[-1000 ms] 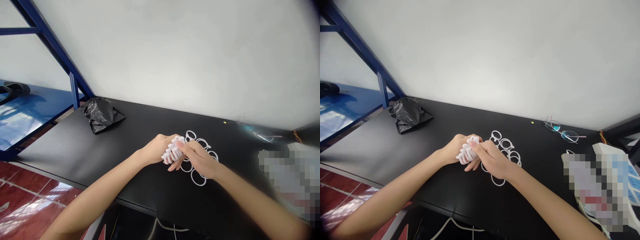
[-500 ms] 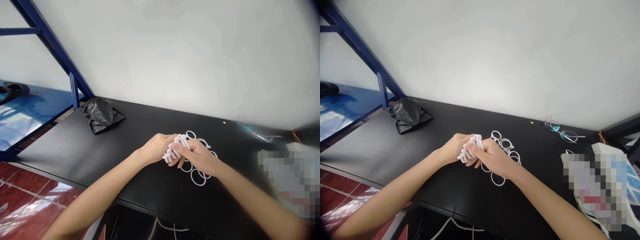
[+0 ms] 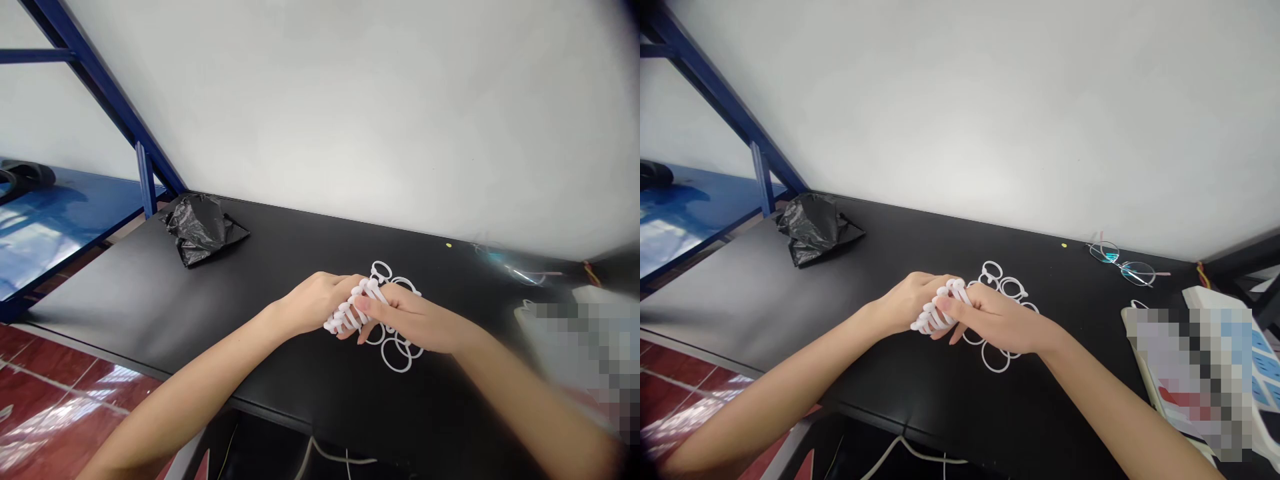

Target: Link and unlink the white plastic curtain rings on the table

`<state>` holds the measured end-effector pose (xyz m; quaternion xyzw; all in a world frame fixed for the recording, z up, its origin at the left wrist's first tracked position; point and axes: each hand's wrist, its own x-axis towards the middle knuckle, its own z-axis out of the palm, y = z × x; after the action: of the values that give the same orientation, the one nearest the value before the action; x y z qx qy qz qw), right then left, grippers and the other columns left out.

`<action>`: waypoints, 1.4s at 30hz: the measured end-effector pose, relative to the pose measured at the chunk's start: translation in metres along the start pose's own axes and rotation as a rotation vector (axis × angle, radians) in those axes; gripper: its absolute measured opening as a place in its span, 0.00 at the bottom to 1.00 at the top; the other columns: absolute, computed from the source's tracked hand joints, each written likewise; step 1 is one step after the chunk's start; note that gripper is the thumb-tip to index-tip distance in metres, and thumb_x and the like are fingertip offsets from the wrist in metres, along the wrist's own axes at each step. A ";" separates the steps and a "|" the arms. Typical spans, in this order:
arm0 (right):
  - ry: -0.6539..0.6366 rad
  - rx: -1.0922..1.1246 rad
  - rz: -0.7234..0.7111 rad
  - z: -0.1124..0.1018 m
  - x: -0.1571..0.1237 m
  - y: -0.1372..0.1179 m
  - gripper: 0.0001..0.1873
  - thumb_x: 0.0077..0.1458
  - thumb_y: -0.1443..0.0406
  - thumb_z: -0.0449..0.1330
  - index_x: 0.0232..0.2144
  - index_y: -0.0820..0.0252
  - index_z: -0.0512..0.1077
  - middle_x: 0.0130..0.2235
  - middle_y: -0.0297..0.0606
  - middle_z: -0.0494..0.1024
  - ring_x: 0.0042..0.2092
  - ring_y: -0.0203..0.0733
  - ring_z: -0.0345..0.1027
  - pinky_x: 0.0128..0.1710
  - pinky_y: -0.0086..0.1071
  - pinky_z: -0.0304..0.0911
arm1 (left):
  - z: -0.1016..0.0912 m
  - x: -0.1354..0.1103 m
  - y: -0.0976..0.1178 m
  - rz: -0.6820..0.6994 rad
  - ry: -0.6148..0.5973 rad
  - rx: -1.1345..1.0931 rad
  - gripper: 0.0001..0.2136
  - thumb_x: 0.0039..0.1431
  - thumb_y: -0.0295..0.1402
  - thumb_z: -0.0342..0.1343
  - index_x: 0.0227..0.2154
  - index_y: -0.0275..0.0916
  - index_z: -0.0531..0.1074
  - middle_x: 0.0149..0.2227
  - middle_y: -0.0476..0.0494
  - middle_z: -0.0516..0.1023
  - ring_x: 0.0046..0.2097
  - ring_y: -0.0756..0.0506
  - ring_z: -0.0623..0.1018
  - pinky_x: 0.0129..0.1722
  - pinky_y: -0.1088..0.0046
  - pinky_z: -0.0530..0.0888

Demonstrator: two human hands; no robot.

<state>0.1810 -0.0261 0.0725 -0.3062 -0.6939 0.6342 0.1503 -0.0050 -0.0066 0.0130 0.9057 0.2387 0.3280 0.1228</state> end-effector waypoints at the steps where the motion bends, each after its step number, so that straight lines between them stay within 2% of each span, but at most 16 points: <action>1: -0.011 -0.021 -0.007 -0.001 -0.001 -0.001 0.24 0.66 0.53 0.50 0.34 0.63 0.79 0.38 0.41 0.81 0.38 0.38 0.76 0.40 0.30 0.74 | 0.000 0.001 0.000 0.031 0.017 0.024 0.06 0.62 0.28 0.46 0.33 0.34 0.67 0.22 0.52 0.69 0.21 0.54 0.65 0.20 0.80 0.62; 5: 0.039 -0.138 -0.103 0.003 -0.001 0.001 0.25 0.68 0.57 0.46 0.33 0.63 0.78 0.37 0.41 0.81 0.37 0.38 0.75 0.38 0.31 0.74 | 0.001 0.000 0.000 0.069 0.097 0.041 0.07 0.62 0.28 0.46 0.30 0.35 0.66 0.21 0.53 0.68 0.21 0.55 0.64 0.20 0.79 0.62; 9: 0.116 -0.246 -0.223 0.011 0.002 0.011 0.26 0.69 0.59 0.44 0.30 0.65 0.77 0.30 0.42 0.80 0.32 0.38 0.75 0.31 0.29 0.73 | 0.008 -0.007 -0.004 0.004 0.127 -0.034 0.07 0.63 0.31 0.48 0.34 0.36 0.69 0.24 0.50 0.72 0.23 0.54 0.70 0.21 0.80 0.65; 13: 0.191 -0.337 -0.390 0.015 0.004 0.021 0.26 0.68 0.63 0.44 0.26 0.64 0.76 0.26 0.41 0.79 0.28 0.35 0.73 0.27 0.26 0.69 | 0.015 -0.012 -0.006 -0.090 0.086 -0.141 0.08 0.64 0.32 0.48 0.36 0.36 0.71 0.25 0.50 0.75 0.25 0.53 0.73 0.23 0.82 0.68; 19: 0.277 -0.504 -0.592 0.015 0.005 0.027 0.27 0.68 0.65 0.43 0.25 0.64 0.77 0.22 0.38 0.77 0.28 0.36 0.73 0.29 0.27 0.69 | 0.011 -0.003 -0.001 -0.114 0.123 -0.260 0.06 0.62 0.33 0.53 0.33 0.35 0.71 0.26 0.50 0.75 0.25 0.54 0.73 0.24 0.82 0.70; 22: 0.278 -0.500 -0.512 0.013 0.004 0.024 0.28 0.69 0.62 0.44 0.24 0.62 0.77 0.24 0.38 0.79 0.28 0.35 0.73 0.29 0.28 0.68 | 0.009 -0.001 -0.002 -0.155 0.120 -0.244 0.07 0.59 0.34 0.54 0.33 0.35 0.71 0.27 0.50 0.76 0.25 0.53 0.73 0.25 0.80 0.69; 25: 0.209 -0.411 -0.266 0.010 0.003 0.018 0.25 0.67 0.57 0.49 0.26 0.61 0.78 0.26 0.37 0.79 0.28 0.35 0.71 0.28 0.28 0.67 | 0.009 -0.003 -0.005 -0.183 0.058 -0.174 0.07 0.57 0.34 0.54 0.34 0.35 0.71 0.27 0.50 0.76 0.24 0.53 0.73 0.24 0.80 0.68; 28: 0.180 -0.363 -0.074 0.007 0.003 0.013 0.20 0.62 0.54 0.55 0.29 0.61 0.78 0.27 0.36 0.78 0.26 0.35 0.69 0.25 0.28 0.64 | 0.007 -0.004 -0.009 -0.146 0.037 -0.068 0.13 0.57 0.35 0.54 0.43 0.36 0.71 0.26 0.51 0.76 0.23 0.52 0.72 0.23 0.79 0.67; 30: 0.216 -0.336 -0.027 0.006 0.003 0.012 0.19 0.62 0.53 0.55 0.30 0.61 0.78 0.27 0.35 0.78 0.27 0.36 0.70 0.26 0.28 0.64 | 0.006 -0.003 -0.012 -0.116 0.072 0.027 0.19 0.56 0.39 0.55 0.49 0.36 0.68 0.24 0.52 0.75 0.22 0.52 0.71 0.23 0.78 0.66; 31: 0.234 -0.316 -0.023 0.005 0.003 0.012 0.19 0.63 0.54 0.55 0.31 0.61 0.77 0.29 0.36 0.79 0.29 0.37 0.71 0.28 0.28 0.66 | 0.005 -0.002 -0.013 -0.090 0.093 0.092 0.20 0.57 0.41 0.54 0.49 0.35 0.68 0.23 0.52 0.75 0.20 0.52 0.70 0.22 0.77 0.65; 33: 0.256 -0.268 -0.032 0.004 0.004 0.013 0.18 0.63 0.55 0.54 0.32 0.61 0.77 0.33 0.38 0.80 0.33 0.38 0.74 0.33 0.29 0.69 | 0.004 -0.001 -0.017 -0.023 0.102 0.248 0.15 0.59 0.42 0.51 0.40 0.34 0.70 0.21 0.52 0.72 0.18 0.52 0.66 0.20 0.75 0.61; 36: 0.234 -0.221 -0.006 0.002 0.004 0.014 0.18 0.64 0.56 0.54 0.32 0.62 0.76 0.33 0.38 0.80 0.34 0.38 0.75 0.35 0.29 0.70 | 0.004 0.000 -0.023 0.070 0.008 0.429 0.12 0.63 0.34 0.46 0.25 0.37 0.64 0.18 0.51 0.69 0.16 0.51 0.62 0.19 0.73 0.57; 39: 0.179 -0.182 0.048 0.001 0.004 0.016 0.19 0.64 0.55 0.53 0.33 0.63 0.76 0.33 0.40 0.80 0.35 0.39 0.76 0.34 0.29 0.71 | 0.003 0.000 -0.025 0.093 -0.119 0.483 0.12 0.63 0.30 0.45 0.23 0.39 0.61 0.18 0.50 0.69 0.17 0.50 0.64 0.20 0.72 0.59; 42: 0.157 -0.174 0.059 0.000 0.006 0.020 0.20 0.64 0.54 0.53 0.35 0.64 0.76 0.32 0.40 0.81 0.34 0.39 0.76 0.32 0.29 0.71 | -0.001 0.002 -0.023 0.029 -0.227 0.412 0.11 0.63 0.32 0.48 0.24 0.38 0.61 0.19 0.50 0.69 0.18 0.50 0.65 0.20 0.72 0.59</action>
<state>0.1808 -0.0225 0.0518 -0.3870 -0.7231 0.5498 0.1582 -0.0118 0.0140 0.0064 0.9460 0.2724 0.1700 -0.0434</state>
